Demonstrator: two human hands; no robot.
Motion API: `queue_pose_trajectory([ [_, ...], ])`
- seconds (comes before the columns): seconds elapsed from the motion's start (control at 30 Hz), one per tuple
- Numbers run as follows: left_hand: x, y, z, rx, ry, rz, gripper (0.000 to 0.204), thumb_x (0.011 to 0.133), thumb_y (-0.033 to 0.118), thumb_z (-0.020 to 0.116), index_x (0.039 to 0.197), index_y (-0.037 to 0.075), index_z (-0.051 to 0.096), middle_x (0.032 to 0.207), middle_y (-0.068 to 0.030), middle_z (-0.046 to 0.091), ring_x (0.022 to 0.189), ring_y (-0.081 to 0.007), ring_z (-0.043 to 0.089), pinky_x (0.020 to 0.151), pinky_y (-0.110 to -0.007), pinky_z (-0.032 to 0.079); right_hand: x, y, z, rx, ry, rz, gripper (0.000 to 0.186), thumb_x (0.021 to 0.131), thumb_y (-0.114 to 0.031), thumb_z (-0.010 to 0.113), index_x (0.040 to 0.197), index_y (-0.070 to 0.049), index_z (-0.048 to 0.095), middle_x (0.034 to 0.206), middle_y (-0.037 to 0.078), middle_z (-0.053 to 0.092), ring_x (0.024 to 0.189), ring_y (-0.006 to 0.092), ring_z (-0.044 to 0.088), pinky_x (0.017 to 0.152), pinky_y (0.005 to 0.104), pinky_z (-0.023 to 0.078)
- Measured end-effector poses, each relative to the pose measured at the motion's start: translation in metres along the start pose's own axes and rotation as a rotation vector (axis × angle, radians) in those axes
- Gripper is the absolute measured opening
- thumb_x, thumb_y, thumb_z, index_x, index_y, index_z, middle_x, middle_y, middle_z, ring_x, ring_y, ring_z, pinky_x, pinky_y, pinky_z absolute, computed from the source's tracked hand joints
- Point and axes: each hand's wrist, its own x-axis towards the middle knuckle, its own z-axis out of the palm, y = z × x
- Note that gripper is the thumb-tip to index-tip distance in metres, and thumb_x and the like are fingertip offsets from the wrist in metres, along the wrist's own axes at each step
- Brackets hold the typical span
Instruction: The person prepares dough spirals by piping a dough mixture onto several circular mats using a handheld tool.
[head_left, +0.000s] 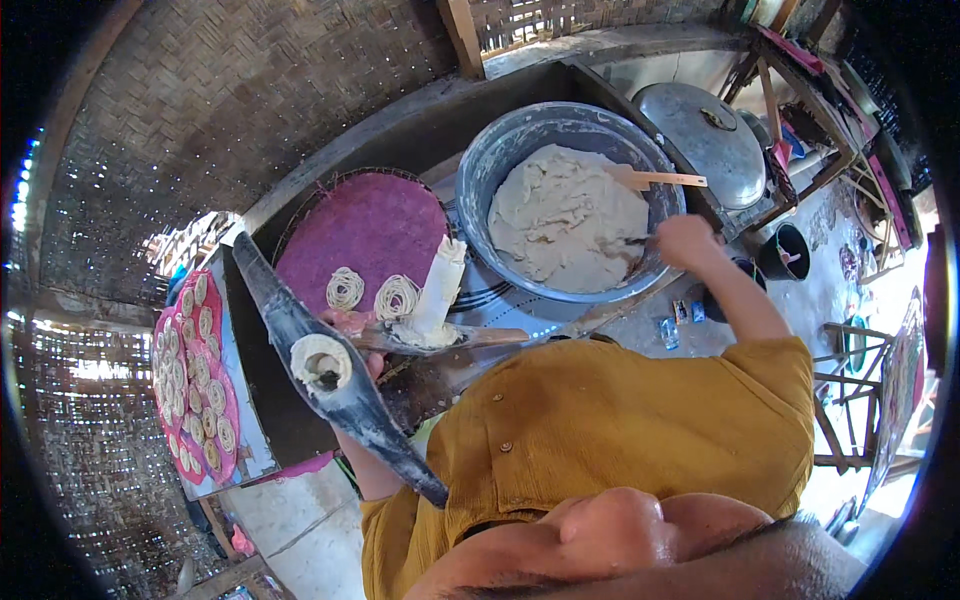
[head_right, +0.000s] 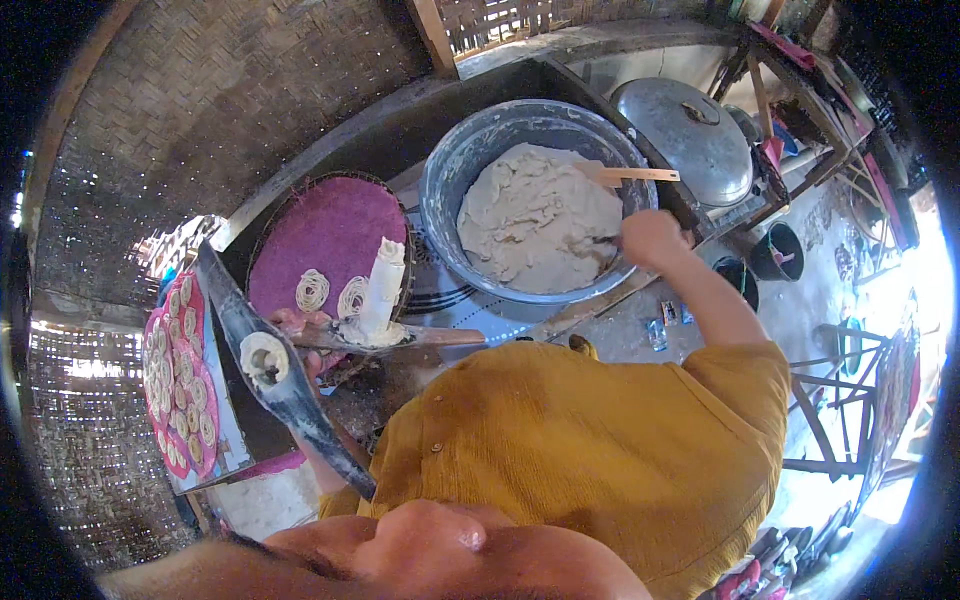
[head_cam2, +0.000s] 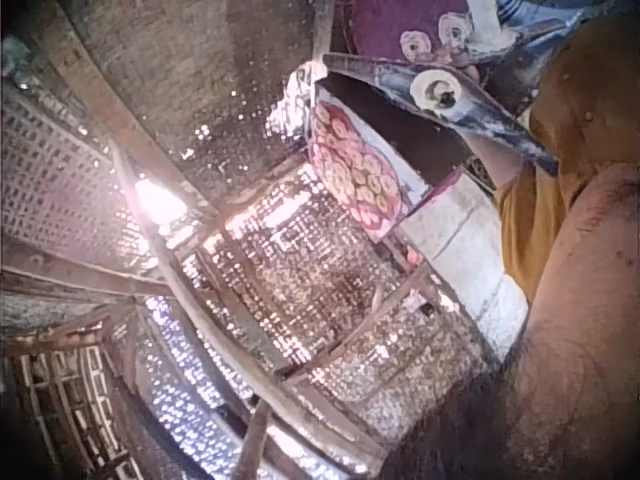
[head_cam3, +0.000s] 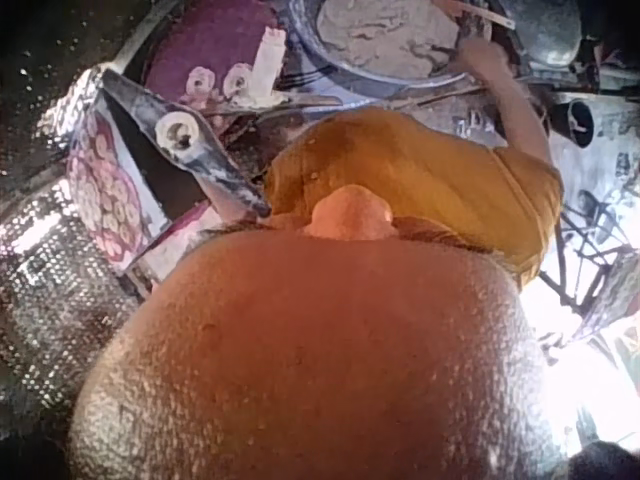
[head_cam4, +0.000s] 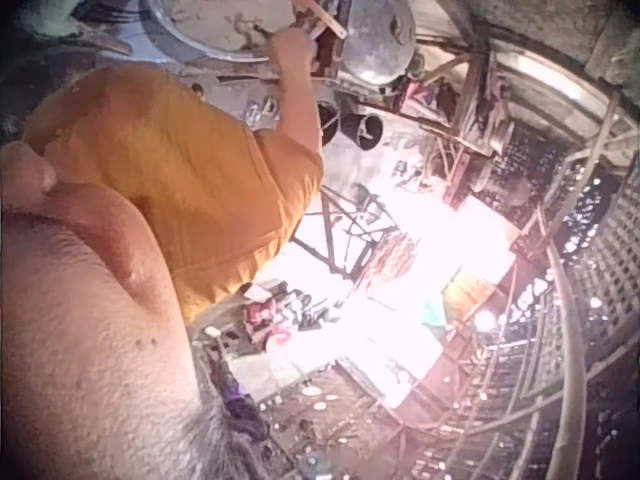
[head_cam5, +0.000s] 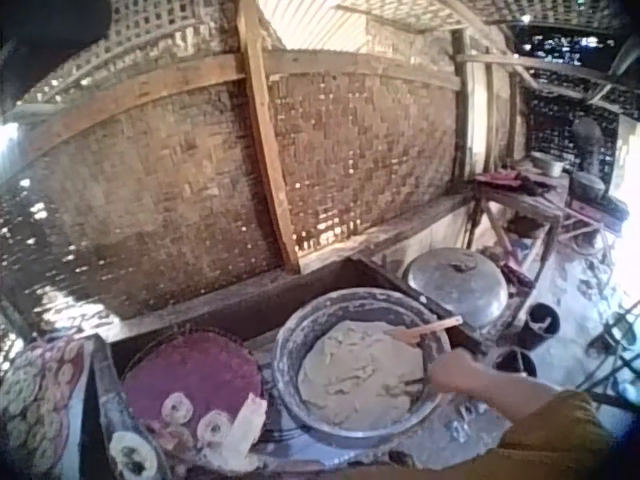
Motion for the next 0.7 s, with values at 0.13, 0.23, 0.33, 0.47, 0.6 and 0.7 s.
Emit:
queue_pose_trajectory([
  [0.13, -0.001, -0.031, -0.009, -0.075, -0.03, -0.303, 0.054, 0.059, -0.002, 0.072, 0.106, 0.005, 0.045, 0.097, -0.0081, 0.055, 0.088, -0.0162, 0.056, 0.065, -0.027, 0.051, 0.011, -0.024, 0.001, 0.058, -0.009, -0.072, 0.019, 0.068, -0.017, 0.057, 0.079, -0.004, 0.067, 0.081, 0.015, 0.064, 0.076, 0.0292, 0.063, 0.066, 0.0391, 0.051],
  [0.23, 0.004, -0.042, -0.002, -0.255, -0.121, -0.344, 0.049, 0.067, 0.0, 0.067, 0.11, 0.008, 0.045, 0.1, -0.0056, 0.053, 0.095, -0.0207, 0.054, 0.071, -0.035, 0.052, 0.028, -0.025, 0.021, 0.126, -0.004, -0.053, 0.024, 0.072, -0.025, 0.055, 0.077, -0.004, 0.066, 0.078, 0.016, 0.063, 0.075, 0.0299, 0.063, 0.066, 0.0402, 0.05],
  [0.33, 0.009, -0.043, 0.009, -0.16, -0.151, -0.325, 0.036, 0.073, 0.004, 0.062, 0.106, 0.008, 0.048, 0.099, -0.0055, 0.053, 0.089, -0.0189, 0.054, 0.071, -0.036, 0.052, 0.038, -0.024, 0.032, 0.195, 0.025, -0.066, 0.033, 0.077, -0.035, 0.053, 0.076, -0.005, 0.066, 0.075, 0.015, 0.063, 0.073, 0.0319, 0.061, 0.067, 0.0421, 0.049],
  [0.47, 0.017, -0.051, 0.018, -0.007, -0.196, -0.216, 0.033, 0.069, 0.004, 0.066, 0.099, 0.004, 0.052, 0.086, -0.0038, 0.053, 0.075, -0.0147, 0.053, 0.065, -0.029, 0.051, 0.026, -0.021, 0.019, 0.273, -0.03, -0.095, 0.026, 0.073, -0.028, 0.057, 0.084, -0.007, 0.066, 0.084, 0.015, 0.063, 0.08, 0.032, 0.061, 0.069, 0.041, 0.049],
  [0.6, 0.023, -0.04, 0.028, -0.093, -0.124, -0.328, 0.032, 0.067, 0.004, 0.068, 0.096, 0.002, 0.054, 0.072, -0.0019, 0.052, 0.062, -0.0126, 0.051, 0.054, -0.024, 0.046, 0.009, -0.002, -0.002, 0.329, -0.005, -0.117, 0.025, 0.077, -0.033, 0.053, 0.083, -0.013, 0.067, 0.083, 0.013, 0.063, 0.078, 0.0321, 0.061, 0.07, 0.0416, 0.048],
  [0.7, 0.025, -0.034, 0.029, -0.011, -0.065, -0.514, 0.029, 0.068, 0.004, 0.067, 0.094, 0.002, 0.055, 0.067, -0.0021, 0.053, 0.056, -0.0118, 0.051, 0.047, -0.023, 0.042, -0.001, 0.017, -0.025, 0.305, 0.067, -0.13, 0.032, 0.08, -0.041, 0.05, 0.081, -0.014, 0.067, 0.082, 0.012, 0.063, 0.076, 0.0325, 0.06, 0.067, 0.042, 0.047],
])
